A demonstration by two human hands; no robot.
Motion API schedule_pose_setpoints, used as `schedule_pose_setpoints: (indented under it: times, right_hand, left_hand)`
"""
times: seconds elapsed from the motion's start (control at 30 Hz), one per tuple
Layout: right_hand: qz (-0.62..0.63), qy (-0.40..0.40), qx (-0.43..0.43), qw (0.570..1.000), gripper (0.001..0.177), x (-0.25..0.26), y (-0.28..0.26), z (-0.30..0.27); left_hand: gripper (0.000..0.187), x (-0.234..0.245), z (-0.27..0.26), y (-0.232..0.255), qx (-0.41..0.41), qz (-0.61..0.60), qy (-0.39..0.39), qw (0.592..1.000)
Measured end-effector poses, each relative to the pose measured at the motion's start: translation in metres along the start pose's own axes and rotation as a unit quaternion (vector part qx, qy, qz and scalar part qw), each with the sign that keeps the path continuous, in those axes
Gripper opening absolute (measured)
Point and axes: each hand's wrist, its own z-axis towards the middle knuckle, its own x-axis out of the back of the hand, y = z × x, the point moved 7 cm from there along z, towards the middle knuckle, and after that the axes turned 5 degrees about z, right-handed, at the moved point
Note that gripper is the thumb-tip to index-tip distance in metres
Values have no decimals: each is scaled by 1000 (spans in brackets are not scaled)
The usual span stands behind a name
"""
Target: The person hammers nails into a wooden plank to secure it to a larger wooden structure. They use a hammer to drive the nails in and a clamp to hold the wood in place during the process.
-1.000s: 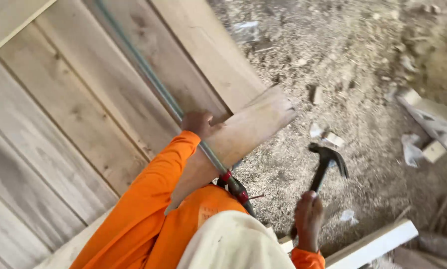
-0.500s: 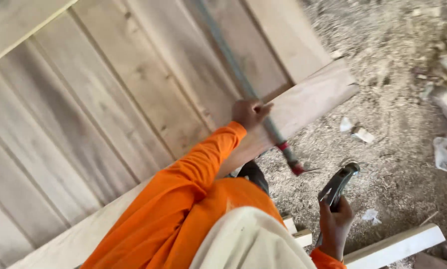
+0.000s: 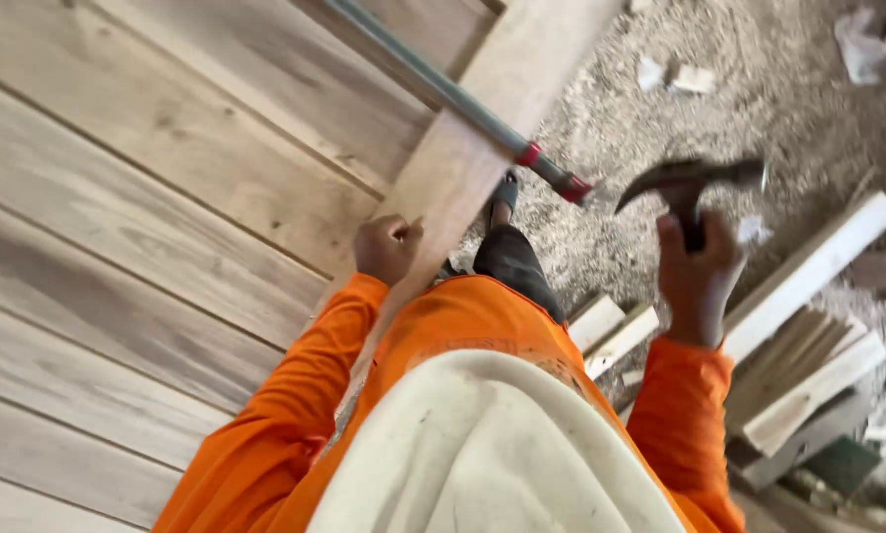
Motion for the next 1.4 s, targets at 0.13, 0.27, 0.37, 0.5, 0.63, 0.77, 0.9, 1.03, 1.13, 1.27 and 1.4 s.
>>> schedule_pose_setpoints:
  times: [0.13,0.27,0.37,0.5,0.63,0.77,0.9,1.03,1.13,1.27,1.4]
  right_hand:
    - [-93,-51,-27,994,35,-15,97,59]
    - [-117,-93,10,989,36,-43,99,97]
    - [-131,-133,71,980,31,-65,93,113]
    - [-154,-180,126,963,32,-75,87,128]
    - [-182,-253,115,943,41,-76,68,141]
    - [-158,-289,125,936,44,-89,88,150]
    - [-236,-384,56,891,64,-113,108,159]
    - [-206,-444,19,872,73,-140,145,169]
    - [-130,-450,61,882,77,-169,166,175]
    - [-113,-531,-32,839,76,-201,205,169]
    - [-67,-586,-95,802,81,-222,237,157]
  left_hand:
    - [40,-16,4,38,50,-42,-93,993]
    - [46,-59,8,68,95,-48,-168,980]
    - [50,-103,4,75,66,-23,-188,980]
    - [51,-134,3,89,116,-29,-229,966]
    - [45,-160,14,76,145,-23,-230,962]
    - [43,-234,-6,8,211,-71,-246,943]
    - [41,-304,-23,-23,203,-150,-233,939]
    - [63,-318,15,-3,392,-260,-170,866]
    - [61,-379,35,-43,396,-336,-158,840]
    - [77,-383,82,-25,372,-439,-136,806]
    - [69,-413,134,9,322,-544,-186,752]
